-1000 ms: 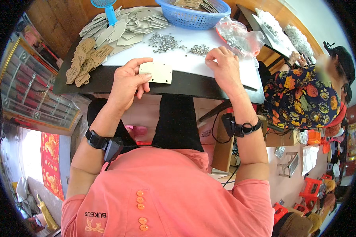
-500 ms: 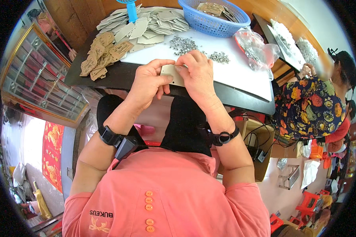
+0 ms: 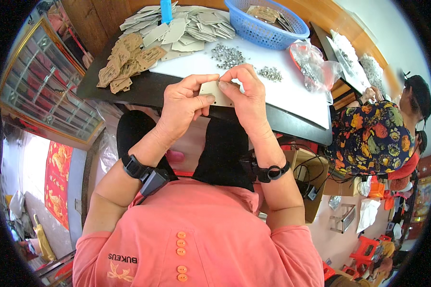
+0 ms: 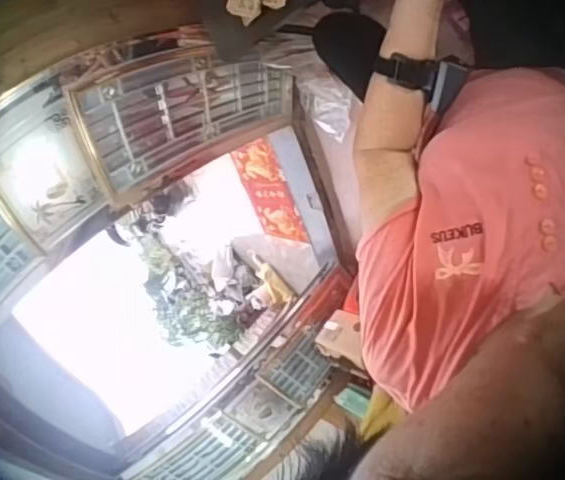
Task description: Attaching small metal rivets or ornaments to leather shoe labels.
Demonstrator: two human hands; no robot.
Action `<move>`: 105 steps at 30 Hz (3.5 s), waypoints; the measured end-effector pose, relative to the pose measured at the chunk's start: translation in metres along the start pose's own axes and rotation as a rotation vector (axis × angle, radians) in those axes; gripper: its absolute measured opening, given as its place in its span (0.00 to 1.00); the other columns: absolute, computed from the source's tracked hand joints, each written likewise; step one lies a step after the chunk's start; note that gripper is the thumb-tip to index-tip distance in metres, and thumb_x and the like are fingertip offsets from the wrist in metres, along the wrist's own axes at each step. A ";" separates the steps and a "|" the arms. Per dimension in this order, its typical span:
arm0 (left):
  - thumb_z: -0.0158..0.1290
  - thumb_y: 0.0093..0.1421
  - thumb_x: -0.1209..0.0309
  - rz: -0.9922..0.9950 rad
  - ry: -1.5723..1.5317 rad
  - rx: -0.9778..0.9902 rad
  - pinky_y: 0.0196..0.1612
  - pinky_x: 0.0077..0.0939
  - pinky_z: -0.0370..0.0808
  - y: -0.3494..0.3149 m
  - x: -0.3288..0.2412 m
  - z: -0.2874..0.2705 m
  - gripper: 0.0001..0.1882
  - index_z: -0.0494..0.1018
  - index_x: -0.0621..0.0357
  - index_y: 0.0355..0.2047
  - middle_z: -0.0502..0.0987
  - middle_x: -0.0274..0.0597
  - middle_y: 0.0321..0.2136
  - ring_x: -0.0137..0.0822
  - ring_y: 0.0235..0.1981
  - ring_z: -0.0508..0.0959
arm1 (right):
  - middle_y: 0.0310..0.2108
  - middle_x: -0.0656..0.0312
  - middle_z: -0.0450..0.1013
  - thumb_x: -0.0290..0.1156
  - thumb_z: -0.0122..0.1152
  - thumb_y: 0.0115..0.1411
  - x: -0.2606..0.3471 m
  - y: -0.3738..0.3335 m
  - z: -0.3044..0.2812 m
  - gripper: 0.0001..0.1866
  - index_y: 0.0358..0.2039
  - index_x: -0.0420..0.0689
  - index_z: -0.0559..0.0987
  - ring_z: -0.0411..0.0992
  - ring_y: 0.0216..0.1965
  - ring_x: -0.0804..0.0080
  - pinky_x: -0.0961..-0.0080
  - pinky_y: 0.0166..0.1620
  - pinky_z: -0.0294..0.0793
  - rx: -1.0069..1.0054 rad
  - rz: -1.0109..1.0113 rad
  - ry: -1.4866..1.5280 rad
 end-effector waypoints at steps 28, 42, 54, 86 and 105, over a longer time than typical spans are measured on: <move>0.55 0.56 0.85 0.045 -0.021 -0.005 0.18 0.10 0.62 -0.001 0.004 0.000 0.22 0.74 0.62 0.52 0.77 0.35 0.28 0.20 0.19 0.71 | 0.28 0.69 0.71 0.24 0.64 0.55 -0.004 -0.002 0.009 0.06 0.32 0.41 0.76 0.65 0.32 0.81 0.81 0.36 0.66 -0.029 0.339 0.281; 0.55 0.56 0.85 0.040 0.021 -0.014 0.18 0.10 0.62 -0.001 0.005 -0.001 0.21 0.74 0.62 0.52 0.78 0.36 0.30 0.20 0.19 0.72 | 0.29 0.65 0.70 0.23 0.64 0.53 -0.005 -0.009 0.017 0.05 0.30 0.40 0.76 0.67 0.31 0.75 0.78 0.37 0.67 -0.160 0.244 0.193; 0.54 0.56 0.85 -0.012 0.041 -0.010 0.18 0.11 0.62 -0.001 0.000 0.000 0.21 0.74 0.62 0.52 0.77 0.35 0.28 0.20 0.19 0.71 | 0.32 0.63 0.68 0.21 0.63 0.53 -0.001 -0.011 0.009 0.06 0.31 0.41 0.74 0.67 0.31 0.71 0.77 0.35 0.67 -0.098 -0.020 -0.041; 0.55 0.55 0.86 0.041 0.114 0.017 0.21 0.10 0.63 -0.004 0.007 0.001 0.21 0.76 0.59 0.50 0.78 0.32 0.29 0.18 0.21 0.70 | 0.28 0.67 0.71 0.21 0.64 0.55 0.003 -0.017 0.005 0.06 0.31 0.41 0.75 0.67 0.31 0.83 0.82 0.35 0.68 -0.091 0.312 0.279; 0.55 0.60 0.79 0.125 0.239 -0.013 0.20 0.11 0.63 -0.018 -0.009 0.036 0.10 0.76 0.64 0.42 0.78 0.35 0.27 0.18 0.22 0.73 | 0.28 0.64 0.68 0.20 0.61 0.57 0.015 -0.041 -0.024 0.05 0.33 0.39 0.74 0.68 0.29 0.77 0.80 0.34 0.68 -0.156 0.126 0.185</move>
Point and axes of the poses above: each hand's wrist, its own y-axis towards the middle knuckle, its own z-axis out of the palm, x = y × z, the point moved 1 cm from there along y, towards the middle knuckle
